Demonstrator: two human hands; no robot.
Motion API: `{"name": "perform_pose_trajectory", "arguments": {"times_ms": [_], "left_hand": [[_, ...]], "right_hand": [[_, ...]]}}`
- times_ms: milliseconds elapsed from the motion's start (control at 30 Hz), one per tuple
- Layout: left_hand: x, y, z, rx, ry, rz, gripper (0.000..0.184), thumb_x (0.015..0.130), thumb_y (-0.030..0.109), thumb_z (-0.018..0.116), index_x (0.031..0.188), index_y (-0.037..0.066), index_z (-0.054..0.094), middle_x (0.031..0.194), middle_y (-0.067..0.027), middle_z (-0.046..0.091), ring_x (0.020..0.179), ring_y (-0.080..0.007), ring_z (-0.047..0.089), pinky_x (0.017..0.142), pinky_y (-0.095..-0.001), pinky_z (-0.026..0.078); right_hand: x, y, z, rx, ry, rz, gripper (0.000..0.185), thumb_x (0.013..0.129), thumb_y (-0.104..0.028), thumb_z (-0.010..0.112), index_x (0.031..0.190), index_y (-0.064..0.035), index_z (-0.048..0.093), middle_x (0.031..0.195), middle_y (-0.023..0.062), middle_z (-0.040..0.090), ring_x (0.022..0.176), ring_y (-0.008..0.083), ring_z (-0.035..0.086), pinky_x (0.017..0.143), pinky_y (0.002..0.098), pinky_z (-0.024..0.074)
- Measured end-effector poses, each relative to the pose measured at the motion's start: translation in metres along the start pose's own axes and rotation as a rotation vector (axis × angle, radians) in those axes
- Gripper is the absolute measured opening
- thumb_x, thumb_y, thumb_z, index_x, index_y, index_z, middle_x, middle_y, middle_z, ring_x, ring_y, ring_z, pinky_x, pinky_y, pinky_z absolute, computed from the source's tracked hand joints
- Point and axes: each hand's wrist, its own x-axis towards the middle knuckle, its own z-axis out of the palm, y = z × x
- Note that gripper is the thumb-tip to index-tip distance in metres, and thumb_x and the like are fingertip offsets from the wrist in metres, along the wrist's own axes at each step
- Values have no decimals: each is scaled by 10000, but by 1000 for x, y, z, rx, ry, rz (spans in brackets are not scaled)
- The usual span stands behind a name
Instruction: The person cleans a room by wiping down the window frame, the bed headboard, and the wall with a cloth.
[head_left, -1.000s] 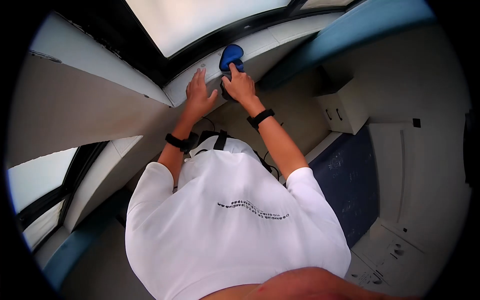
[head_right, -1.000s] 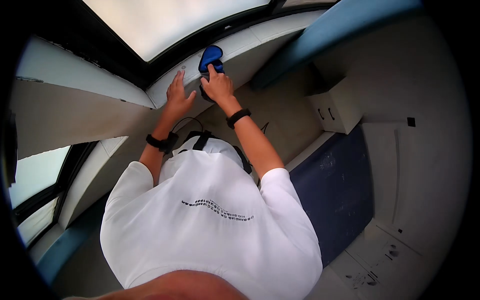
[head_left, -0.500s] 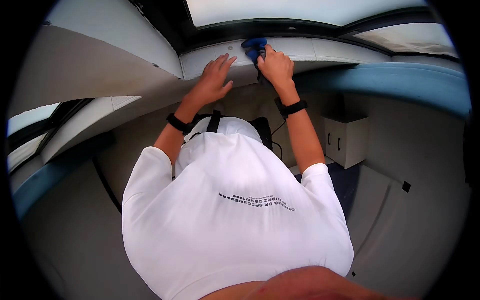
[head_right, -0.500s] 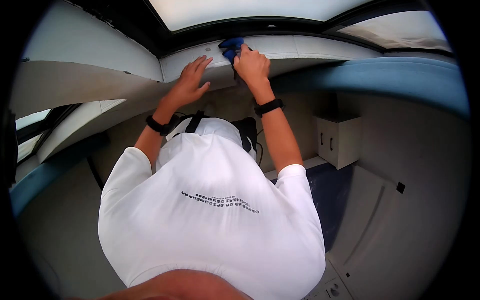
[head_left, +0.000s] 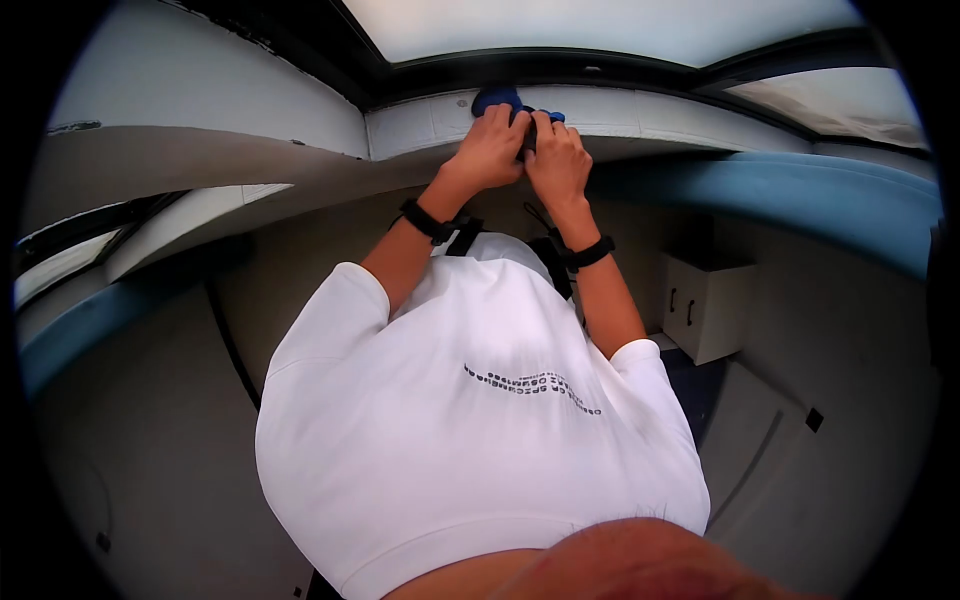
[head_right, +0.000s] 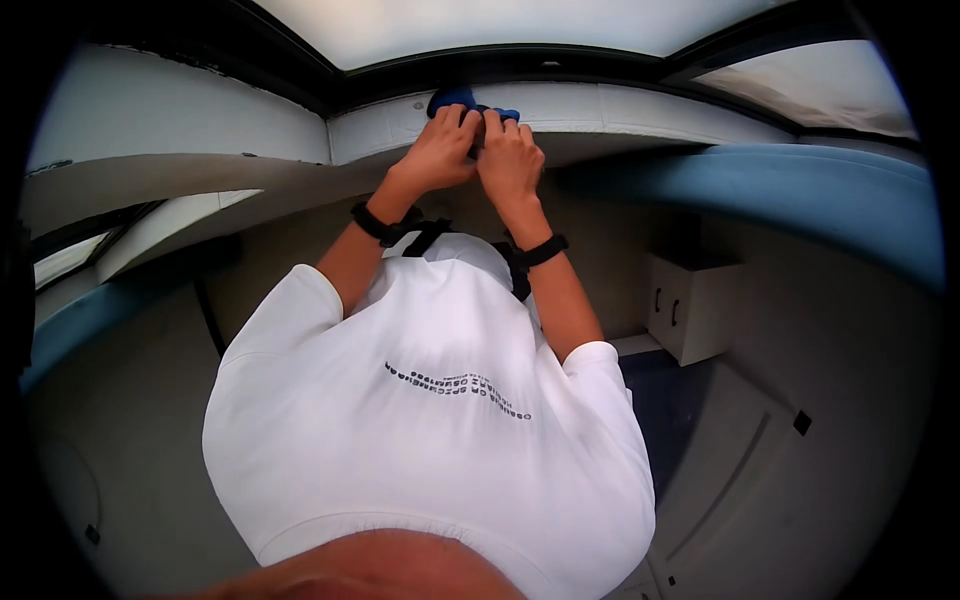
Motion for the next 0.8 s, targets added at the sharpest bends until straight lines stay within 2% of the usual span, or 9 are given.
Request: {"name": "perform_pose_trajectory", "arguments": {"times_ms": [33, 167, 233, 300, 367, 467, 633, 700, 800], "left_hand": [[13, 5, 14, 28, 28, 42, 465, 723, 194, 748, 1090, 30, 512, 1034, -182, 515, 999, -374, 520, 874, -458, 449], [51, 17, 48, -20, 48, 105, 574, 729, 248, 751, 1205, 16, 530, 1082, -176, 526, 1017, -363, 514, 887, -448, 446], [58, 18, 53, 4, 75, 65, 679, 736, 275, 746, 1316, 6, 515, 1215, -187, 529, 1105, -367, 506, 946, -440, 439], [50, 16, 57, 72, 126, 76, 706, 740, 279, 744, 1345, 3, 505, 1282, -194, 510, 1156, -375, 491, 983, -436, 427], [35, 16, 56, 120, 167, 61, 734, 767, 259, 737, 1393, -14, 468, 1412, -216, 450, 1308, -414, 424, 1098, -451, 369], [7, 12, 49, 96, 133, -12, 720, 794, 248, 725, 1396, -36, 451, 1452, -247, 414, 1378, -415, 368, 1132, -481, 336], [-32, 12, 8, 208, 13, -169, 689, 822, 244, 719, 1366, -76, 442, 1476, -313, 387, 1387, -445, 379, 1155, -498, 318], [-44, 8, -9, 256, -49, -261, 678, 816, 216, 728, 1334, -109, 435, 1430, -370, 418, 1347, -476, 426, 1150, -513, 323], [-56, 2, -14, 251, -34, -371, 668, 810, 192, 732, 1325, -116, 438, 1417, -388, 421, 1339, -484, 429, 1141, -522, 331]], "right_hand": [[-2, 11, -9, -24, 51, 11, 517, 739, -93, 782, 1223, -146, 609, 1039, 91, 673, 1001, 328, 646, 778, 445, 566], [6, 63, -23, -100, 154, 30, 465, 748, -70, 751, 1195, -131, 637, 1052, 108, 670, 1031, 328, 621, 853, 429, 540], [16, 79, -21, 57, 131, -67, 420, 746, -83, 722, 1157, -109, 638, 1079, 112, 671, 1027, 345, 608, 877, 445, 520], [21, 82, -12, 103, 120, -75, 399, 739, -92, 714, 1131, -99, 636, 1090, 108, 672, 1017, 353, 605, 880, 450, 513], [25, 76, -7, 93, 66, -98, 348, 713, -109, 716, 1045, -82, 616, 1132, 100, 673, 1009, 355, 600, 847, 465, 501], [31, 50, -3, -83, 22, -178, 320, 720, -106, 692, 1024, -90, 598, 1117, 78, 678, 1011, 323, 600, 793, 454, 485], [37, 12, 18, -26, -43, -314, 331, 706, -71, 683, 1025, -94, 597, 1250, 104, 658, 1038, 325, 599, 769, 455, 480], [33, -6, 26, 153, -102, -467, 336, 697, -77, 696, 1019, -97, 601, 1298, 122, 642, 1044, 324, 600, 771, 453, 487], [31, -21, 35, 256, -162, -572, 330, 688, -84, 708, 1003, -103, 607, 1306, 120, 638, 1043, 323, 600, 784, 450, 496]]}}
